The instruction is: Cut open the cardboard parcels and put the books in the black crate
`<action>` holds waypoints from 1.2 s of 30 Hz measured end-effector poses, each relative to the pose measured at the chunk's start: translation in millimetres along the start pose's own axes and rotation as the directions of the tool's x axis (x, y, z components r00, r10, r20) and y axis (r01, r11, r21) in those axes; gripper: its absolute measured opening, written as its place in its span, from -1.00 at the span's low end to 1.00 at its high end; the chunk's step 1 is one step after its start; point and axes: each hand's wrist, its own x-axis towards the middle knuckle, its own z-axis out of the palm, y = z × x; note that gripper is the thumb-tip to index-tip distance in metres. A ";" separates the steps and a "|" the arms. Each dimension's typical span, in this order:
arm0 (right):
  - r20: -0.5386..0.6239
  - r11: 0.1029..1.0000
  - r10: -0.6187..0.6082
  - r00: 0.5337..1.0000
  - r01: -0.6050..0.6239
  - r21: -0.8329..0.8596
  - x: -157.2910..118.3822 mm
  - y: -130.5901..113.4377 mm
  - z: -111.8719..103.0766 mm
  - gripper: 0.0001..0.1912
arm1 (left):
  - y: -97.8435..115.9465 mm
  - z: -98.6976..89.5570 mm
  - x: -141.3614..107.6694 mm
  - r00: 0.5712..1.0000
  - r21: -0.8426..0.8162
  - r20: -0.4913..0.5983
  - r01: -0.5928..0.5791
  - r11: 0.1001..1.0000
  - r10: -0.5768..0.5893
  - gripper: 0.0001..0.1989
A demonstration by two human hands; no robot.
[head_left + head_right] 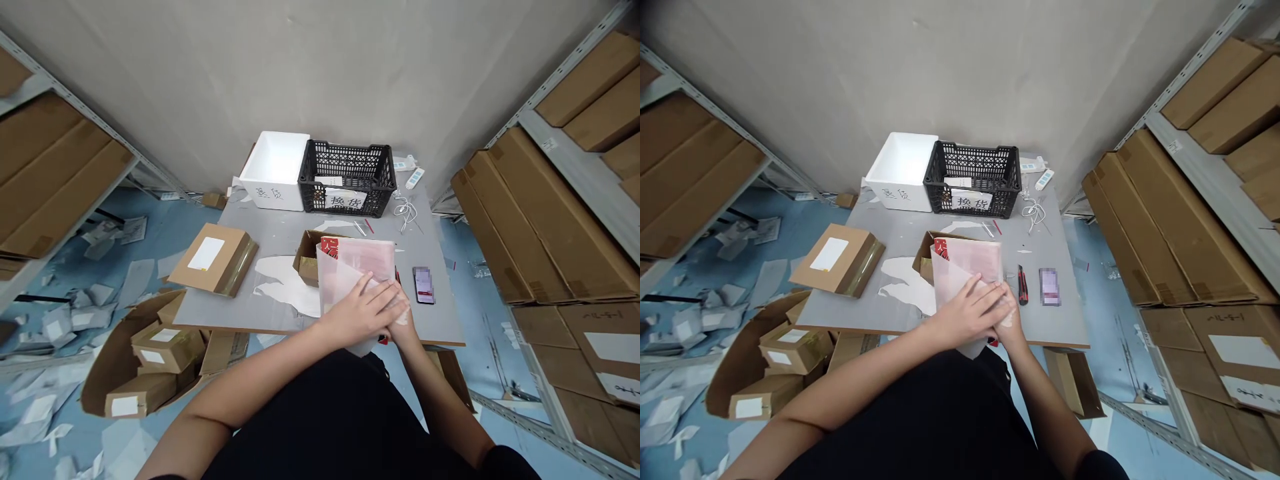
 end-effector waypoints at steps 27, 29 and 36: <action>-0.040 0.903 0.265 0.963 -0.233 0.360 2.5 -11.4 -27.4 -0.49 | -22.2 -35.9 -81.4 0.520 -0.884 0.078 0.430 0.182 -0.851 -0.47; -0.044 0.891 0.289 0.956 -0.252 0.378 -1.1 -9.9 -22.3 -0.49 | -23.9 -23.4 -72.6 0.600 -0.898 0.395 0.412 -0.154 -0.696 -0.44; -0.067 0.868 0.346 0.936 -0.292 0.403 -11.8 2.6 -12.5 -0.50 | -16.8 3.7 -82.7 0.620 -0.749 0.612 0.255 -0.612 -0.491 -0.42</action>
